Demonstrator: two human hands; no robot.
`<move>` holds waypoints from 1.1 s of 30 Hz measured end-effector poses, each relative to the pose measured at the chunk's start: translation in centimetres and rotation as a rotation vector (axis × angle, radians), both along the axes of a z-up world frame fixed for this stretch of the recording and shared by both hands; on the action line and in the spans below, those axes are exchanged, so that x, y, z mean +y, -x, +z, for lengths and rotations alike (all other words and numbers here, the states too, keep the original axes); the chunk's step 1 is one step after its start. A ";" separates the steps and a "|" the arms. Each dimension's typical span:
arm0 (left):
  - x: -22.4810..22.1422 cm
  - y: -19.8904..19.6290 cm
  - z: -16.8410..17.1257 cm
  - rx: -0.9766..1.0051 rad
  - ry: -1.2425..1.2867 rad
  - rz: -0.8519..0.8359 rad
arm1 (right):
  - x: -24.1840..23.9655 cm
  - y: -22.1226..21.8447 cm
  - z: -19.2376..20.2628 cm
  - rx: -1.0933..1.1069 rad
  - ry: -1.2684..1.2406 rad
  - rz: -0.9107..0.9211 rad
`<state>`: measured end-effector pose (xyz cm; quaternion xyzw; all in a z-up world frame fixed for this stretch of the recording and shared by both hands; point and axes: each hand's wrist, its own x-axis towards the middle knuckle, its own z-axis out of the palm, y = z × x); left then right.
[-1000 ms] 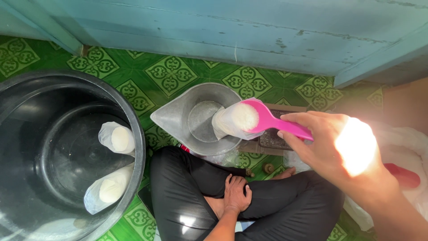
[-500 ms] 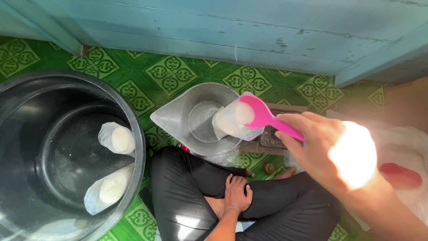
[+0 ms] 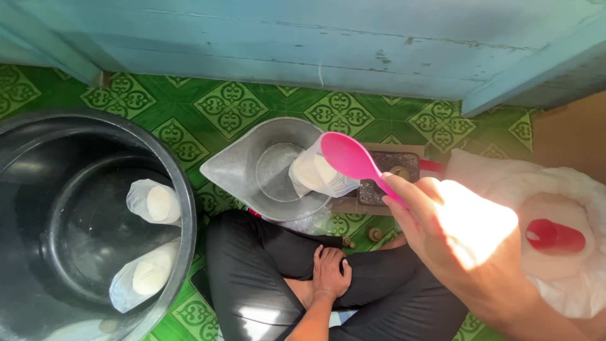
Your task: Scooping white powder from a large sack into a funnel-like container using a pink plastic scoop.
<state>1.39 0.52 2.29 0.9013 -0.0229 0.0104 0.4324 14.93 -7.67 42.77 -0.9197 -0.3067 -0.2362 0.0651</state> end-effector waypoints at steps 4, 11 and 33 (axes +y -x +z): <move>-0.1 0.0 -0.1 -0.025 0.007 0.004 | -1.3 0.8 -1.2 0.035 0.045 -0.143; -0.1 0.2 -0.8 -0.024 -0.047 -0.026 | -4.2 2.7 -3.3 0.514 -0.623 -0.444; -0.5 0.9 -2.0 -0.016 -0.282 -0.127 | -25.9 16.5 -15.9 0.427 -1.158 -1.098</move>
